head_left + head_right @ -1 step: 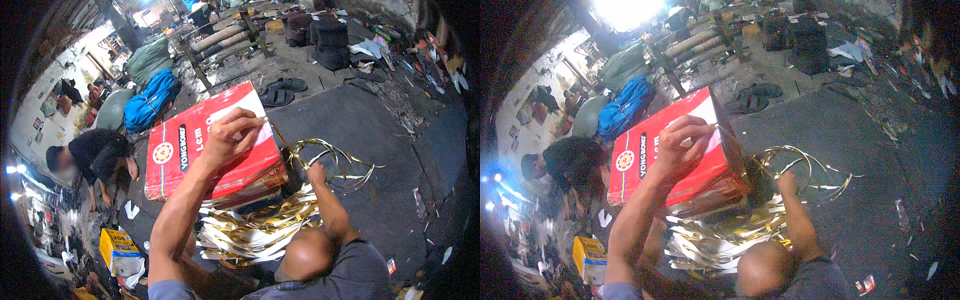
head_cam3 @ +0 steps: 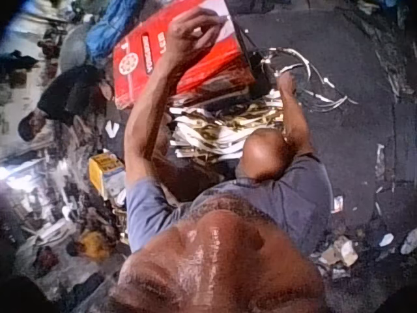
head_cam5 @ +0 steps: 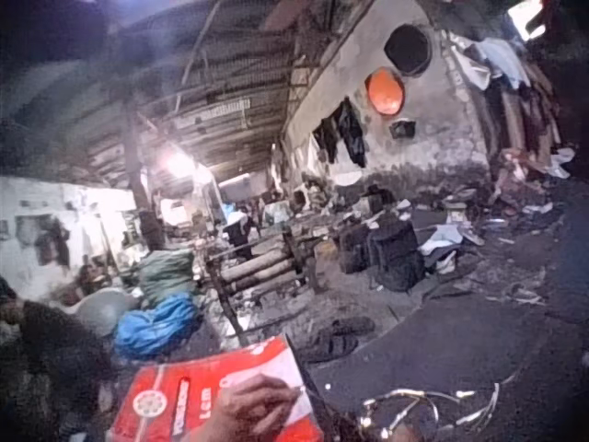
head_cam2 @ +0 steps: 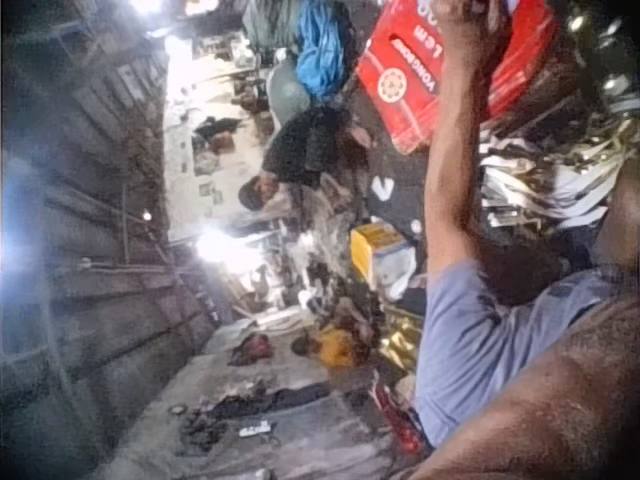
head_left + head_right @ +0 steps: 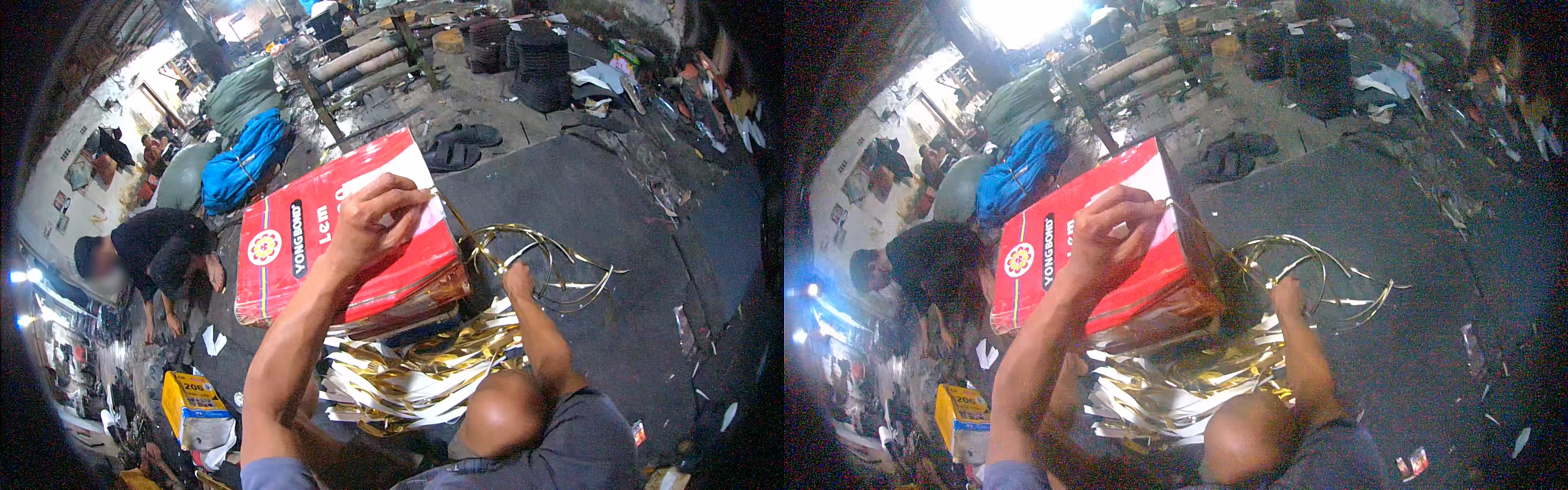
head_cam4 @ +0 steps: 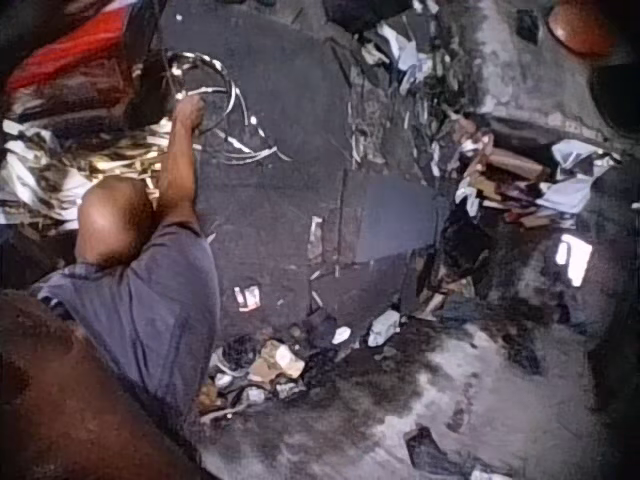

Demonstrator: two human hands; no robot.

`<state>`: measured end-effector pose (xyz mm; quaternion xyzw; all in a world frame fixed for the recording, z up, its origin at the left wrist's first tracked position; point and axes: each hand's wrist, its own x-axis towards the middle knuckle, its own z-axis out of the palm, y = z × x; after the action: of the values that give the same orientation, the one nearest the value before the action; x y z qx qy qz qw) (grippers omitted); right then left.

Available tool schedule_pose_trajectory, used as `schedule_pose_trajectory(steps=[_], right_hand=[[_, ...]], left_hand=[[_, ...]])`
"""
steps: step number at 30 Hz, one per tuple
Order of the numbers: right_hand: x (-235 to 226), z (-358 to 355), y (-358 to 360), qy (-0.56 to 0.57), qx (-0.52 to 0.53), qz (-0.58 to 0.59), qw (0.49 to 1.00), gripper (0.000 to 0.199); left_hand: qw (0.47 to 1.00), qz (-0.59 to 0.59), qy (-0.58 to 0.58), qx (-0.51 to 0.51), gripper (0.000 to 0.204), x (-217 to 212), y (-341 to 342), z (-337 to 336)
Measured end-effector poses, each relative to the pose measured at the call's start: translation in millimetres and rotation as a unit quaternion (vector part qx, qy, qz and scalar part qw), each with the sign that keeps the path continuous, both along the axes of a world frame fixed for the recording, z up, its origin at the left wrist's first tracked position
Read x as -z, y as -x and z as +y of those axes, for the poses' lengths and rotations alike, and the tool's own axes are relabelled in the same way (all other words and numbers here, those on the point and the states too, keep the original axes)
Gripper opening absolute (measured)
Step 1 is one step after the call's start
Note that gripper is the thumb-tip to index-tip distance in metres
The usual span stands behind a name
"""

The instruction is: The person sits on the floor and uses gold and white ribbons to decorate a red cardboard box. They wrap the ribbons around the box and secure them by hand.

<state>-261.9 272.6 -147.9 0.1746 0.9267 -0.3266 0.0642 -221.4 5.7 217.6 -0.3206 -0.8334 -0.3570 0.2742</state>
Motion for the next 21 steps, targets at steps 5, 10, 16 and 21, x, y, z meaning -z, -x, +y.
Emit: schedule_pose_trajectory(steps=[5,10,16,21], right_hand=[[71.7,71.3,33.8,-0.116,-0.077,0.111,0.984,0.027],[50.5,46.4,13.3,-0.156,-0.009,0.046,0.987,0.027],[49.3,114.0,16.5,-0.075,0.239,0.141,0.958,0.043],[-34.6,31.3,-88.4,-0.078,-0.051,0.378,0.921,0.031]], left_hand=[[0.997,0.038,0.040,0.046,0.022,-12.7,18.5,15.2],[0.982,0.147,0.117,-0.025,0.033,12.8,7.9,-18.6],[0.995,-0.036,0.079,0.040,0.053,0.8,18.0,-1.7],[0.993,0.018,0.117,0.010,0.055,1.4,3.9,-19.6]])
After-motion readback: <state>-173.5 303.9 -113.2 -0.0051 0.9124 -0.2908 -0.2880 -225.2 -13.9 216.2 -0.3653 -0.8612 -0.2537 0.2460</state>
